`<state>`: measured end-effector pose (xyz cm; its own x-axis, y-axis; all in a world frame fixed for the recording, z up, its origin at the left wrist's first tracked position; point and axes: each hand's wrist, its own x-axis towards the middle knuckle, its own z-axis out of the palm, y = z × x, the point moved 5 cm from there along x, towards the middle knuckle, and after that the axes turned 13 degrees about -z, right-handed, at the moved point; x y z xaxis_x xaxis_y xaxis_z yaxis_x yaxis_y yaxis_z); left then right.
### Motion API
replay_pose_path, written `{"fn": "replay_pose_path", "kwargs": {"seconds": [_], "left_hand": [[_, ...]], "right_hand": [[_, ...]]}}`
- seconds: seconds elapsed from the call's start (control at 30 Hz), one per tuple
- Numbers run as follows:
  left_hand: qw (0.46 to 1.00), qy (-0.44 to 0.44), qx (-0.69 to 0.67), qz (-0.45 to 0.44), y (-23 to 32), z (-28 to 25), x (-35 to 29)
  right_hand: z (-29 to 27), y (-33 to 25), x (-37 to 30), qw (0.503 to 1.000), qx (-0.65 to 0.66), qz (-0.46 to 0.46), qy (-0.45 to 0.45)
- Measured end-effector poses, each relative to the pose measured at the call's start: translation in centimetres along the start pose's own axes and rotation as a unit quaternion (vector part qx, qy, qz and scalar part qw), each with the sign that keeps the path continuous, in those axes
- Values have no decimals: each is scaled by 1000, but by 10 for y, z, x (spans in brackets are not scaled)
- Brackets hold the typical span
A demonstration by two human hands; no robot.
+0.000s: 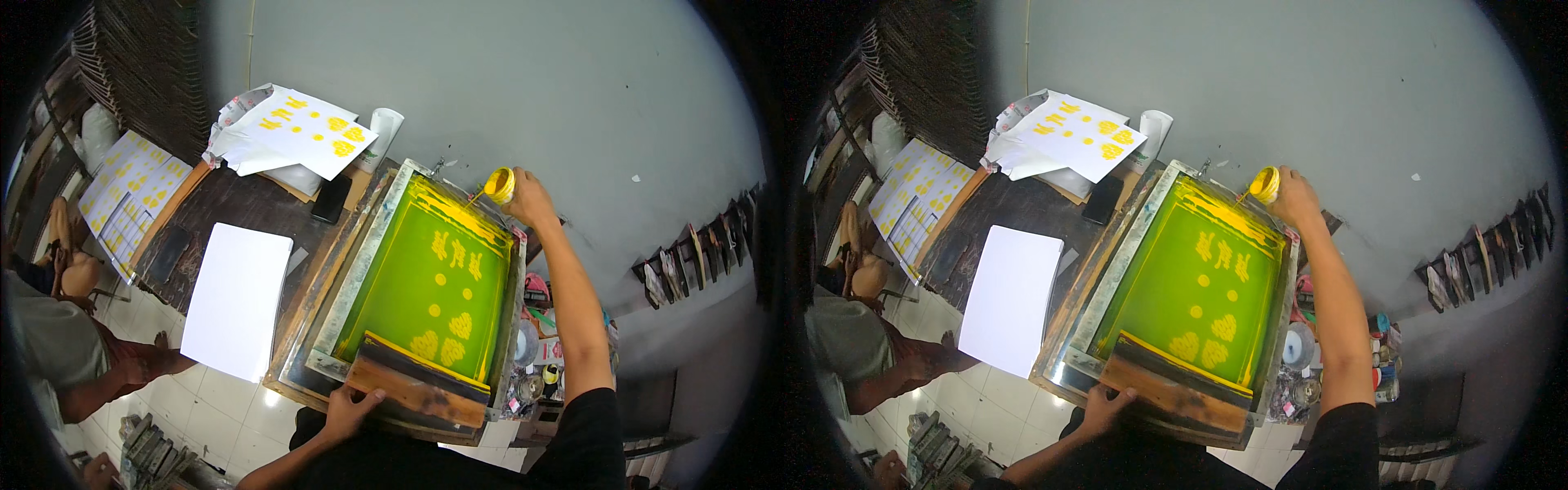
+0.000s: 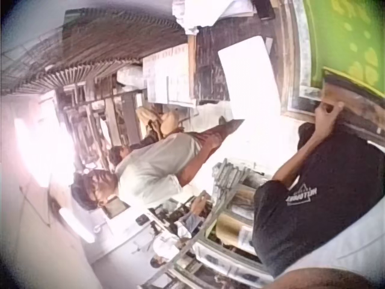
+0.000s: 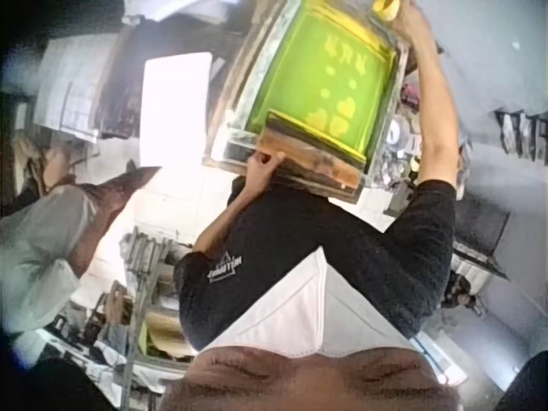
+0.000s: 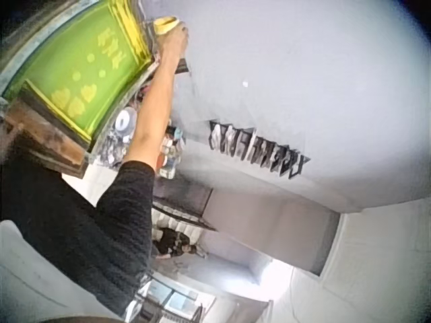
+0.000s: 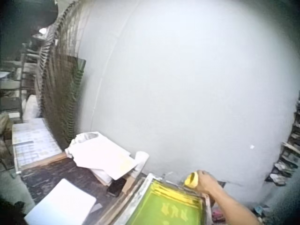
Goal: The person performs screen printing by applying yellow ink onto a screen frame using a squeegee, then lifting the frame to place and align sheets of paper underneath for repeated prints.
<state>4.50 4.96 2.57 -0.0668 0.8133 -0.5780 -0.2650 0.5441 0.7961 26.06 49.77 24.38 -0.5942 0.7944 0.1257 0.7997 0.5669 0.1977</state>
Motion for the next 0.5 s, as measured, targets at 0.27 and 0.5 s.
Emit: {"fn": "replay_pose_path", "kwargs": {"seconds": [0.27,0.5], "left_hand": [[1000,-3,-12,-16,1,3,0],[999,0,24,-47,-1,1,-1]], "right_hand": [[-9,-41,30,1000,19,-25,4],[-9,-66,49,998,32,-48,7]]}}
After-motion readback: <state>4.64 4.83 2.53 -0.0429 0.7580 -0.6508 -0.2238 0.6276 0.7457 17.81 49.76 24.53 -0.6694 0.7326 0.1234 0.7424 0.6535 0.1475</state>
